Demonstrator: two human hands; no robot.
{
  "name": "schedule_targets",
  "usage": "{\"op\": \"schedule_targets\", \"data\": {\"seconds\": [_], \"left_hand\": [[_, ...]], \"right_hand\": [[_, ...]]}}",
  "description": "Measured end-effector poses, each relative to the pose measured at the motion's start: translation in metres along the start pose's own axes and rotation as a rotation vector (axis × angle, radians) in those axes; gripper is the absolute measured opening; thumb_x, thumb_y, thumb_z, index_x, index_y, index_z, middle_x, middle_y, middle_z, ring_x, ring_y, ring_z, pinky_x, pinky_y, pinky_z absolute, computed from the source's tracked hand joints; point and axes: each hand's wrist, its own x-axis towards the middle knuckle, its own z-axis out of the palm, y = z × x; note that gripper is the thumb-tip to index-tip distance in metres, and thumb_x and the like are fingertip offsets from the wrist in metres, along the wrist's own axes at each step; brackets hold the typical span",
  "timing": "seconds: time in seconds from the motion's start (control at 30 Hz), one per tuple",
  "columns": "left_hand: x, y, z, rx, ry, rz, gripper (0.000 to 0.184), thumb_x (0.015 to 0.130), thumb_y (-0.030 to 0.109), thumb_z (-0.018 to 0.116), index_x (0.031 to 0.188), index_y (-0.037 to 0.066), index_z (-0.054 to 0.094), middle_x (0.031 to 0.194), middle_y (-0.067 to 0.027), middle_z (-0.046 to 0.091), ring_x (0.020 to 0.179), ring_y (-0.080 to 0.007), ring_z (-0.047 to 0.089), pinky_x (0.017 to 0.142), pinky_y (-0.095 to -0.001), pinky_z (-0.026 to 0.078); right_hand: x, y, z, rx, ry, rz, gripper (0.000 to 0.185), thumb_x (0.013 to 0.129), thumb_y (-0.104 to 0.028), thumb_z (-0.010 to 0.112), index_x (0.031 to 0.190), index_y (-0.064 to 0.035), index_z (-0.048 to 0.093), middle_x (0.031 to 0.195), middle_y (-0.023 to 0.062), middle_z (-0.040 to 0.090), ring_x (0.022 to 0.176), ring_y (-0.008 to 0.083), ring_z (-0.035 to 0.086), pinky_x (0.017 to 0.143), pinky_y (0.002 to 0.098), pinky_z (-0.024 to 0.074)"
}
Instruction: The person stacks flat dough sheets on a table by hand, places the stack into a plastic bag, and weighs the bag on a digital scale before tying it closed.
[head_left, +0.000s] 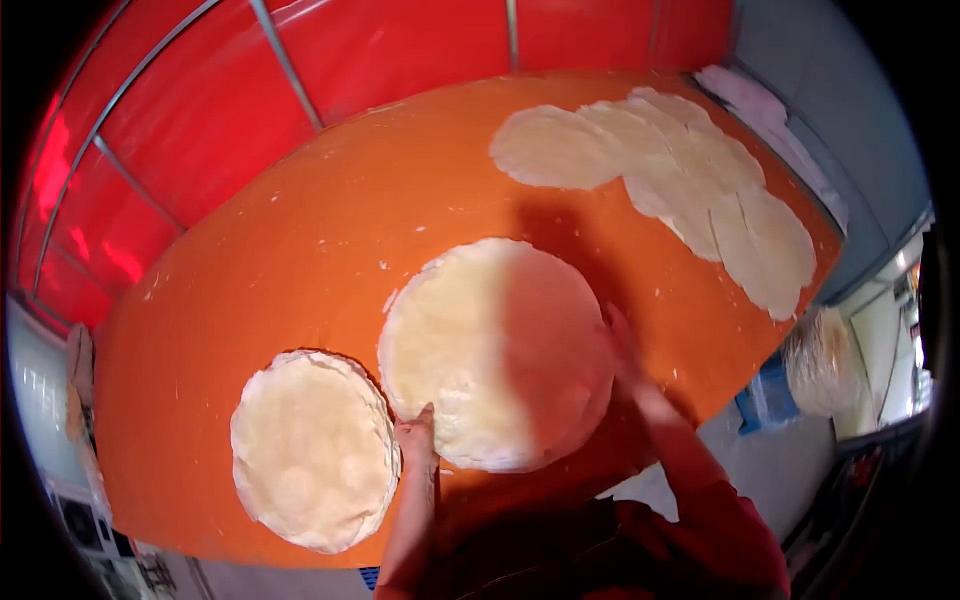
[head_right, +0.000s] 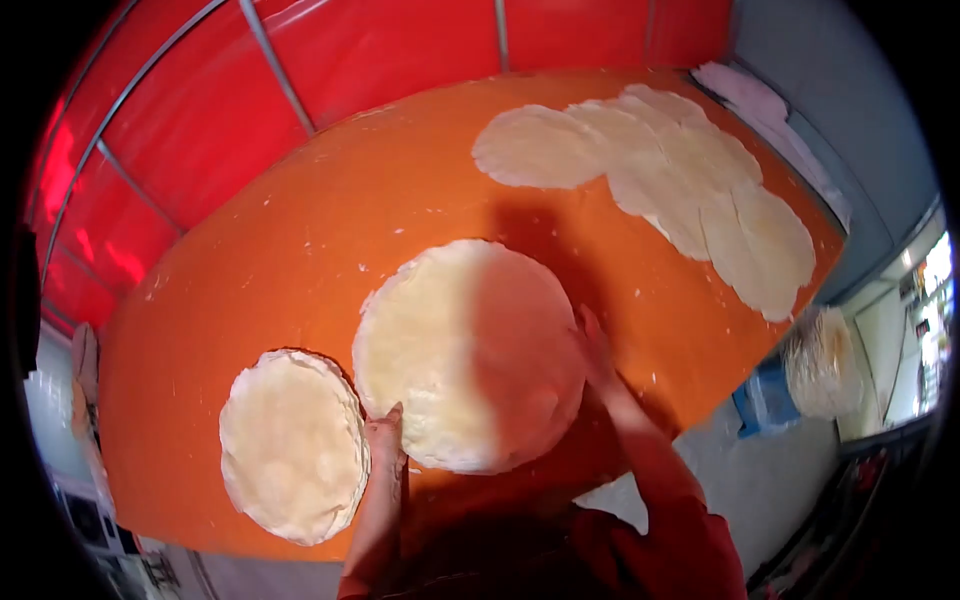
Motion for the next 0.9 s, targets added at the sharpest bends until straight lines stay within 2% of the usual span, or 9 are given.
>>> {"op": "schedule_targets", "data": {"seconds": [0.13, 0.23, 0.27, 0.37, 0.57, 0.67, 0.77, 0.87, 0.9], "left_hand": [[0.004, -0.006, -0.005, -0.034, -0.073, 0.023, 0.046, 0.074, -0.004, 0.058, 0.116, 0.001, 0.041, 0.108, -0.0091, 0.053, 0.092, -0.0192, 0.052, 0.078, -0.0287, 0.043], [0.004, -0.009, -0.005, -0.022, -0.055, 0.036, 0.047, 0.074, -0.004, 0.058, 0.117, 0.001, 0.041, 0.110, -0.0098, 0.052, 0.094, -0.0198, 0.051, 0.081, -0.0292, 0.042], [0.005, -0.008, -0.004, -0.024, -0.064, 0.039, 0.047, 0.074, -0.004, 0.057, 0.117, 0.001, 0.041, 0.111, -0.0101, 0.051, 0.095, -0.0199, 0.051, 0.082, -0.0293, 0.042], [0.004, -0.006, -0.001, -0.047, -0.076, 0.052, 0.047, 0.073, -0.005, 0.056, 0.117, 0.000, 0.041, 0.111, -0.0108, 0.051, 0.096, -0.0202, 0.051, 0.083, -0.0296, 0.041], [0.003, -0.006, -0.003, -0.069, -0.100, 0.058, 0.047, 0.072, -0.007, 0.054, 0.117, -0.001, 0.041, 0.112, -0.0114, 0.050, 0.097, -0.0209, 0.050, 0.085, -0.0301, 0.040], [0.005, -0.007, -0.002, -0.057, -0.104, 0.060, 0.049, 0.072, -0.007, 0.055, 0.118, -0.001, 0.040, 0.112, -0.0115, 0.050, 0.098, -0.0212, 0.050, 0.085, -0.0302, 0.040], [0.003, -0.003, -0.001, -0.037, -0.075, 0.078, 0.051, 0.071, -0.008, 0.056, 0.119, -0.002, 0.039, 0.112, -0.0116, 0.050, 0.098, -0.0212, 0.050, 0.085, -0.0298, 0.040], [0.004, -0.006, 0.001, -0.026, -0.096, 0.101, 0.053, 0.070, -0.008, 0.057, 0.119, -0.002, 0.039, 0.112, -0.0116, 0.050, 0.097, -0.0209, 0.050, 0.085, -0.0295, 0.040], [0.002, -0.004, 0.005, -0.026, -0.096, 0.123, 0.053, 0.070, -0.008, 0.058, 0.119, -0.002, 0.039, 0.112, -0.0116, 0.050, 0.097, -0.0207, 0.050, 0.085, -0.0293, 0.040]], "right_hand": [[0.006, 0.017, -0.025, 0.020, 0.313, 0.125, 0.023, 0.067, -0.019, 0.064, 0.076, 0.0002, 0.055, 0.063, 0.0105, 0.056, 0.063, 0.0212, 0.056, 0.056, 0.0361, 0.0430], [-0.016, -0.018, -0.031, 0.179, -0.092, 0.301, 0.028, 0.064, -0.025, 0.065, 0.068, 0.0004, 0.054, 0.058, 0.0113, 0.053, 0.056, 0.0219, 0.055, 0.050, 0.0360, 0.0417], [-0.029, -0.009, -0.016, -0.114, -0.043, 0.165, 0.032, 0.064, -0.024, 0.066, 0.077, 0.0013, 0.052, 0.058, 0.0145, 0.052, 0.060, 0.0272, 0.056, 0.054, 0.0383, 0.0421], [-0.045, -0.044, -0.007, -0.111, -0.053, 0.377, 0.043, 0.064, -0.024, 0.065, 0.093, 0.0009, 0.046, 0.070, 0.0184, 0.055, 0.068, 0.0315, 0.056, 0.059, 0.0406, 0.0417], [-0.077, -0.067, 0.005, 0.085, 0.027, 0.428, 0.056, 0.064, -0.020, 0.063, 0.107, -0.0001, 0.033, 0.096, 0.0209, 0.051, 0.088, 0.0357, 0.052, 0.073, 0.0394, 0.0418], [-0.075, -0.073, 0.012, 0.340, 0.147, 0.461, 0.063, 0.061, -0.016, 0.068, 0.111, -0.0023, 0.032, 0.091, 0.0157, 0.051, 0.080, 0.0291, 0.053, 0.068, 0.0336, 0.0440], [-0.091, -0.078, 0.001, 0.368, 0.152, 0.349, 0.074, 0.062, -0.017, 0.068, 0.120, -0.0014, 0.027, 0.103, 0.0169, 0.046, 0.092, 0.0311, 0.049, 0.077, 0.0352, 0.0419], [-0.106, -0.093, -0.019, -0.167, -0.057, 0.399, 0.079, 0.065, -0.015, 0.065, 0.126, 0.0037, 0.018, 0.122, 0.0223, 0.034, 0.111, 0.0372, 0.036, 0.090, 0.0399, 0.0337], [-0.106, -0.086, -0.016, -0.125, 0.023, 0.325, 0.079, 0.065, -0.015, 0.065, 0.126, 0.0043, 0.018, 0.123, 0.0223, 0.033, 0.113, 0.0376, 0.034, 0.092, 0.0399, 0.0318]]}}
